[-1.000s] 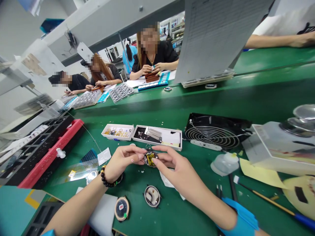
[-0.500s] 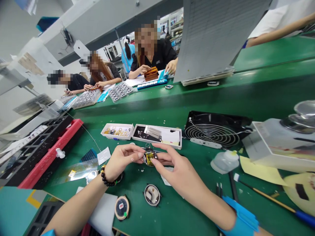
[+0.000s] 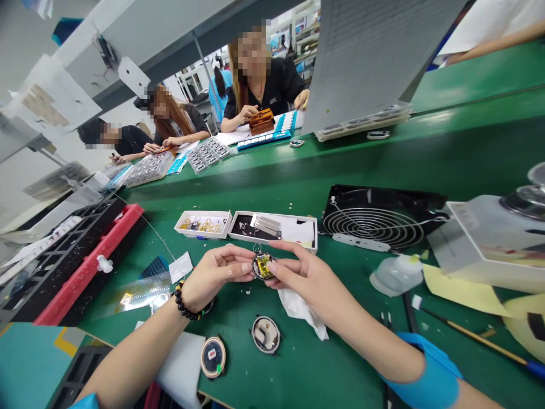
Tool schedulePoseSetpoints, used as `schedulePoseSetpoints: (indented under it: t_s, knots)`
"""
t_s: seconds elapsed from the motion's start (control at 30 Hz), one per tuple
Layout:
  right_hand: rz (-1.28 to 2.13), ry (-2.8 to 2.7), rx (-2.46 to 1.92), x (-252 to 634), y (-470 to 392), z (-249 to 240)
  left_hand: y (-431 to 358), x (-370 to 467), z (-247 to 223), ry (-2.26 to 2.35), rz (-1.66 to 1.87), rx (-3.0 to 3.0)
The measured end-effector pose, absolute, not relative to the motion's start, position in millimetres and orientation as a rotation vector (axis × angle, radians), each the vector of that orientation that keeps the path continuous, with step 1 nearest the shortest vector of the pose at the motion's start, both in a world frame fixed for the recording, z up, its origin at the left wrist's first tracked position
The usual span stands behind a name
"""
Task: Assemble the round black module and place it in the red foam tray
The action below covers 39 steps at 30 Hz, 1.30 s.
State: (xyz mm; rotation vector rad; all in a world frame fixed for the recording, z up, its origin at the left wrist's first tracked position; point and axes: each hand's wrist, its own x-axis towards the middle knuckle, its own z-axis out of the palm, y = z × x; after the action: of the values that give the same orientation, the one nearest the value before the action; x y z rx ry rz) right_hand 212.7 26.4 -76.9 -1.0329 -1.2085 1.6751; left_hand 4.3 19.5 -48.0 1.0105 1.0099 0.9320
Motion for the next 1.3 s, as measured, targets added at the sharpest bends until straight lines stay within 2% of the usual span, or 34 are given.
schedulePoseSetpoints:
  t_s: [1.3]
  knots:
    - [1.656, -1.228, -0.97, 213.6, 25.7, -84.5, 13.4, 3.9, -48.9, 1.026, 0.968, 1.286]
